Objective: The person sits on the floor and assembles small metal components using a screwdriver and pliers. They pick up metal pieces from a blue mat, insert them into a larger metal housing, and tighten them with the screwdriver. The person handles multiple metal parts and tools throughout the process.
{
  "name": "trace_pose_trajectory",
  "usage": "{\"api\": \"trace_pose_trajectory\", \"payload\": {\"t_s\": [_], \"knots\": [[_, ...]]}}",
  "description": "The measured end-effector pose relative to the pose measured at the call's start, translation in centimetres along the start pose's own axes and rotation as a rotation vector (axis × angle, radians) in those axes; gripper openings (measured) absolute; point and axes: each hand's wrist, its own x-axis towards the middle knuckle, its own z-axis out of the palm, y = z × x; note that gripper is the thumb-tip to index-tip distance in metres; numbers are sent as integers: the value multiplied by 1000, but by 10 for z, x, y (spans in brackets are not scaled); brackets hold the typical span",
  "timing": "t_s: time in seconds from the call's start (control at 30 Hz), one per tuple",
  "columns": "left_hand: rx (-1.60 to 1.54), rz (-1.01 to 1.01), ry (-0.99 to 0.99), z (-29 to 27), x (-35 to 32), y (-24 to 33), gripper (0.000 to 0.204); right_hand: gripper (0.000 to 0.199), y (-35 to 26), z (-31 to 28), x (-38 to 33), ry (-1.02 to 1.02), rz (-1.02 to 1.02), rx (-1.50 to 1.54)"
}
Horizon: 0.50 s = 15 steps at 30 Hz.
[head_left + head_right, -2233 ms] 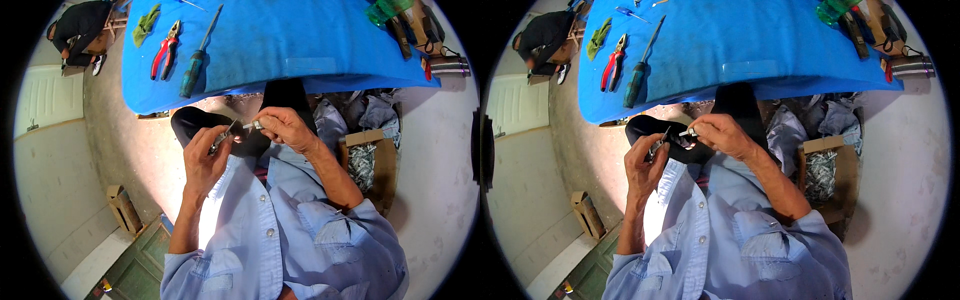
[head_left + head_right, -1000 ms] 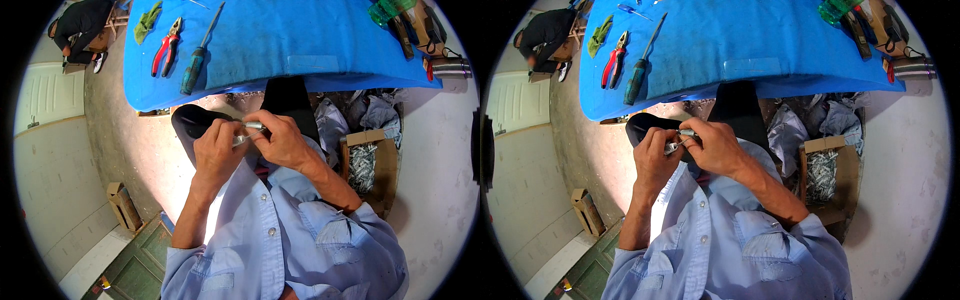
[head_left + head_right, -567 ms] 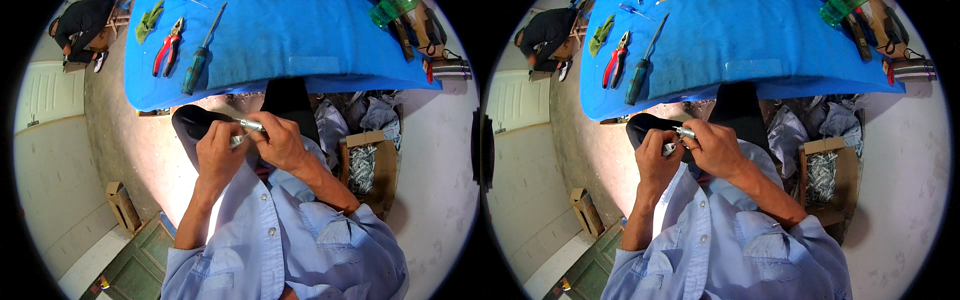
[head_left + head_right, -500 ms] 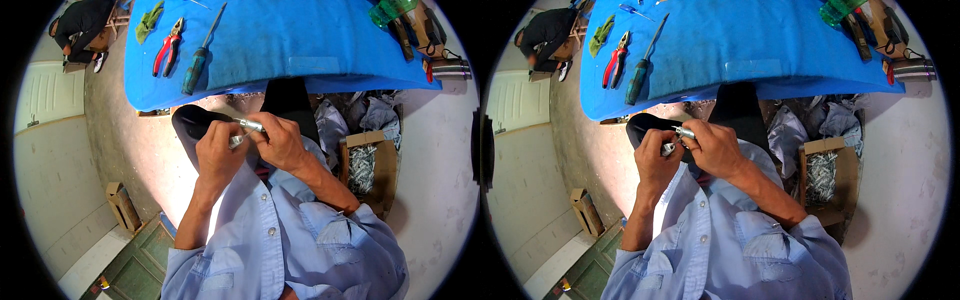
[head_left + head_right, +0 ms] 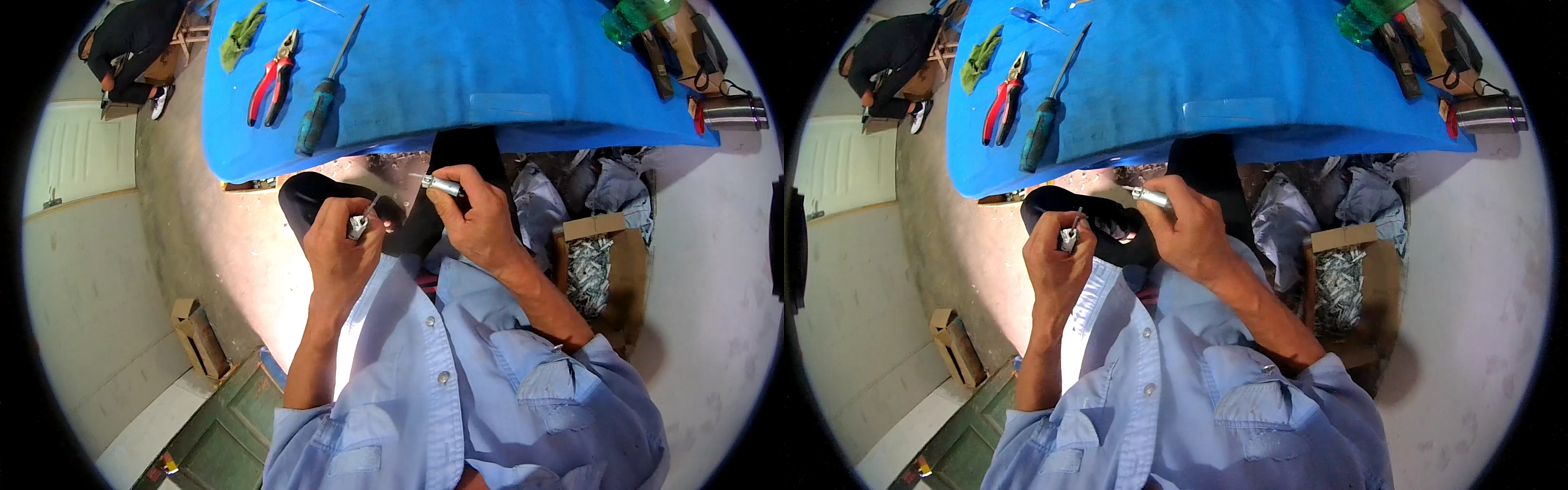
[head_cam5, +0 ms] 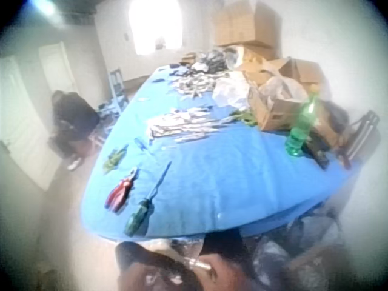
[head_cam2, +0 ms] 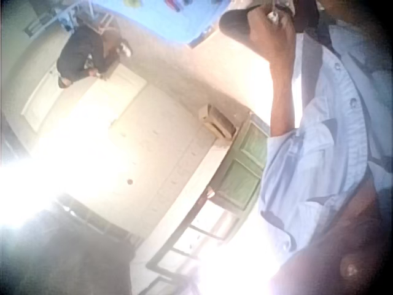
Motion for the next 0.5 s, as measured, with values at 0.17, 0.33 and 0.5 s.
{"api": "trace_pose_trajectory", "payload": {"t_s": [0.17,0.33,0.5], "knots": [[-47,-78,-25,2,2,-9,14,22,9,7,-10,-86,253,328],[-209,-358,-113,-1,3,-12,17,26,9,5,-12,-144,342,482],[-426,-396,-104,2,-1,-22,20,25,7,6,-13,-161,351,515]]}}
